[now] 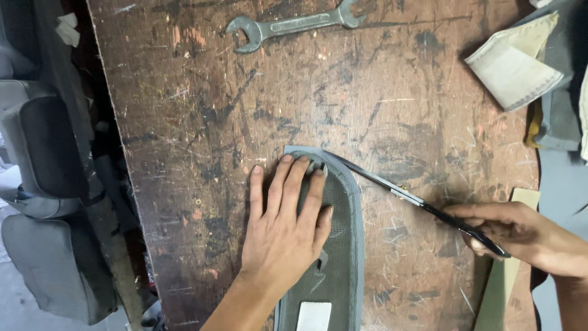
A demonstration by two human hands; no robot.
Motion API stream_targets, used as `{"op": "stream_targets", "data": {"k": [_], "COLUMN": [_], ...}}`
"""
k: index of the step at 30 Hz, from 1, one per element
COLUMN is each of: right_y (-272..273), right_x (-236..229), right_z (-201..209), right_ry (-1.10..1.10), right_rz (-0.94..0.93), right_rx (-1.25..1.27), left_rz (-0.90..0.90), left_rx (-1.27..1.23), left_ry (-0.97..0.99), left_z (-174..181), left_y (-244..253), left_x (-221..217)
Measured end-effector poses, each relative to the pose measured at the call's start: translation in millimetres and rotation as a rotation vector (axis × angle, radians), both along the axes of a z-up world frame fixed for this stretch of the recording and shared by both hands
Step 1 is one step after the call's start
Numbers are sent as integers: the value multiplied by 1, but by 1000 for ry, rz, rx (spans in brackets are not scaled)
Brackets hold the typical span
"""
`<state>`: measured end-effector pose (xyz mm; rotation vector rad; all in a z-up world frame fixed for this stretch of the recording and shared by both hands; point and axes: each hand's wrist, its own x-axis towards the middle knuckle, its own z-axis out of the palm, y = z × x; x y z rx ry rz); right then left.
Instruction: The person uses shears to cut a gray carpet piece along a template on a wooden workbench. They measure with a ruler, trim the edges, and then mark the cut piece with a pencil before setting it aside.
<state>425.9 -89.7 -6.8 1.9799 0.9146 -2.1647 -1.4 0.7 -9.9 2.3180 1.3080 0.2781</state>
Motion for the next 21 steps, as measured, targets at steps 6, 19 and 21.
{"op": "stream_targets", "data": {"k": [6, 19, 21], "right_y": [36, 48, 48], "right_x": [-5, 34, 37], "right_z": [4, -29, -32], "right_ry": [-177, -94, 72], "right_rz": [181, 219, 148], "right_rx": [-181, -87, 4], "left_rz": [6, 44, 42], "left_rx": [28, 30, 27], "left_ry": [-26, -43, -45], "left_z": [0, 4, 4], "left_y": [-1, 2, 1], "left_x": [-1, -2, -2]}}
